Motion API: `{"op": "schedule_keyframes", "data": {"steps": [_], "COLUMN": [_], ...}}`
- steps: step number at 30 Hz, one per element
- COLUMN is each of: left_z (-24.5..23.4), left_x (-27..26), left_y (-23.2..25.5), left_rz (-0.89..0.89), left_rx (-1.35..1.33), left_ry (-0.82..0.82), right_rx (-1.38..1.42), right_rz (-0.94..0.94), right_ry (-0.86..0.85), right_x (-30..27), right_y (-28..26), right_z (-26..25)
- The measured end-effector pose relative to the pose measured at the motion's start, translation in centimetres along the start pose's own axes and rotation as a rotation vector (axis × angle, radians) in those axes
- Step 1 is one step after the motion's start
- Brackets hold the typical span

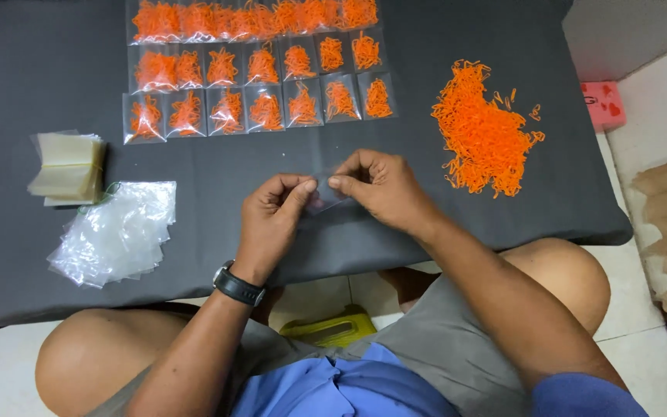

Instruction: Manually packaging small orange rubber bands into small clear plastic bags on a table.

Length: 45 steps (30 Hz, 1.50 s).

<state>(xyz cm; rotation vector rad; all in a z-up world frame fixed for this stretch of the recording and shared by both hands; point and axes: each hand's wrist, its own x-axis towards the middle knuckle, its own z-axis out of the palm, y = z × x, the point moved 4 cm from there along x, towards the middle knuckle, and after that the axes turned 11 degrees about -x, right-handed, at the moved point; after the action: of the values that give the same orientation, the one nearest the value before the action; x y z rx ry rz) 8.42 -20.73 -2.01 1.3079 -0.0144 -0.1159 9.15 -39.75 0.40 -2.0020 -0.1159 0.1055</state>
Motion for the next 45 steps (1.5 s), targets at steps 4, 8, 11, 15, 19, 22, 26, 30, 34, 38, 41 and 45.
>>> {"op": "schedule_keyframes", "data": {"steps": [4, 8, 11, 15, 19, 22, 26, 30, 34, 38, 41, 45], "left_z": [-0.4, 0.2, 0.5, -0.3, -0.3, -0.7, 0.1, 1.2, 1.4, 1.2, 1.6, 1.0], "left_x": [0.1, -0.5, -0.5, -0.2, -0.4, -0.1, -0.3, -0.8, -1.2, -1.4, -1.4, -0.9], "left_y": [-0.4, -0.4, 0.2, 0.3, 0.5, -0.6, -0.8, -0.7, 0.3, 1.5, 1.0, 0.0], "left_rz": [0.013, -0.007, -0.004, 0.052, 0.059, 0.092, -0.042, -0.086, 0.001, 0.439, 0.533, 0.524], "left_rx": [0.025, -0.035, -0.045, 0.048, 0.048, 0.087, -0.235, -0.417, -0.345, 0.427, 0.573, 0.539], "left_ry": [-0.009, -0.008, 0.018, 0.07, 0.059, 0.038, -0.12, -0.355, -0.429, -0.275, -0.284, -0.228], "right_rx": [-0.091, -0.144, -0.181, -0.283, -0.26, -0.184, 0.054, 0.161, 0.228, 0.083, 0.049, 0.041], "right_rz": [-0.006, -0.026, -0.06, -0.18, -0.112, -0.05, -0.091, -0.068, -0.038, -0.058, -0.069, -0.082], "right_ry": [-0.047, -0.045, 0.051, 0.225, 0.132, 0.081, -0.081, -0.328, -0.414, -0.396, -0.415, -0.389], "right_x": [0.2, -0.4, -0.8, -1.0, -1.2, -1.0, -1.5, -1.4, -1.3, -1.2, -1.5, -1.5], "right_y": [1.0, -0.8, -1.0, -2.1, -2.2, -1.7, -3.5, -5.1, -2.2, -2.4, -2.1, -1.4], "right_z": [0.2, -0.1, -0.4, -1.4, -1.0, -0.8, -0.1, 0.4, 0.4, 0.3, 0.7, 1.1]}}
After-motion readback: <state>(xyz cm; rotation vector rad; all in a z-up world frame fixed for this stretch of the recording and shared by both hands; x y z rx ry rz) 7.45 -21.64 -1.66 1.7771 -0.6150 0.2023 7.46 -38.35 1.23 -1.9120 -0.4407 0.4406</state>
